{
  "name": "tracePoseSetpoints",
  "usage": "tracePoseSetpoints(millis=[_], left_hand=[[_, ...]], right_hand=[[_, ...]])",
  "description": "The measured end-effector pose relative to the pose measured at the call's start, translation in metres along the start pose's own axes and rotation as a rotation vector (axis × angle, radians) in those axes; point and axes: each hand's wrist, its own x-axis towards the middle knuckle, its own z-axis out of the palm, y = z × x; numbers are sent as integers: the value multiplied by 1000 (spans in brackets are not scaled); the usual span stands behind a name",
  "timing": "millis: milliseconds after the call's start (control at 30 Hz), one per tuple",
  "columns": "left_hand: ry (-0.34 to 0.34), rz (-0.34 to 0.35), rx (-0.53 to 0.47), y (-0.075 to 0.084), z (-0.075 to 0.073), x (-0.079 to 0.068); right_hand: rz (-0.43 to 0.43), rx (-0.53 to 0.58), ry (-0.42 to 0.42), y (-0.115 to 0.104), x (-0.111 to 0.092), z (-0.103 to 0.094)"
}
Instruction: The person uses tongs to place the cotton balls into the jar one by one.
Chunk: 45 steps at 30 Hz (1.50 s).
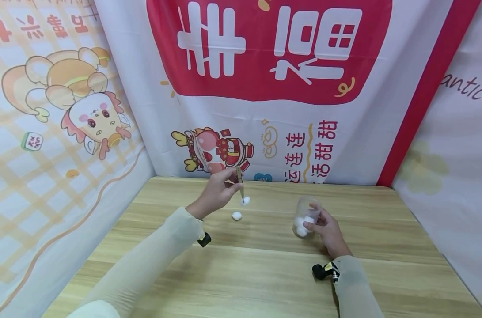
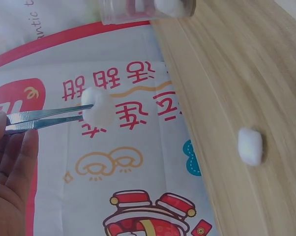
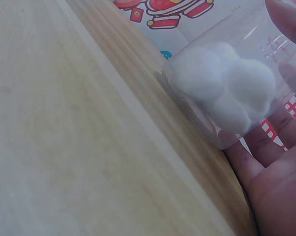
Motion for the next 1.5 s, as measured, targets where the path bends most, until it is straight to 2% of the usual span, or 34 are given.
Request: tracePoseSetpoints(millis=[233,467,567,833,1100,1500], left_hand=[[-3,35,-19,2,4,9],[-1,75,-14,9,10,16],[-1,76,-8,12,12,19],[-25,63,-71,17,18,23],[-22,55,-62,19,24,26],[-12,97,-74,27,39,31]], right_hand=[[28,1,0,-2,0,0],[17,19,-3,-1,0,-1],[14,20,-3,-2,0,0],[33,4,-4,-4,0,0],[38,4,0,-2,0,0],[33,-12,9,-2,-1,1]])
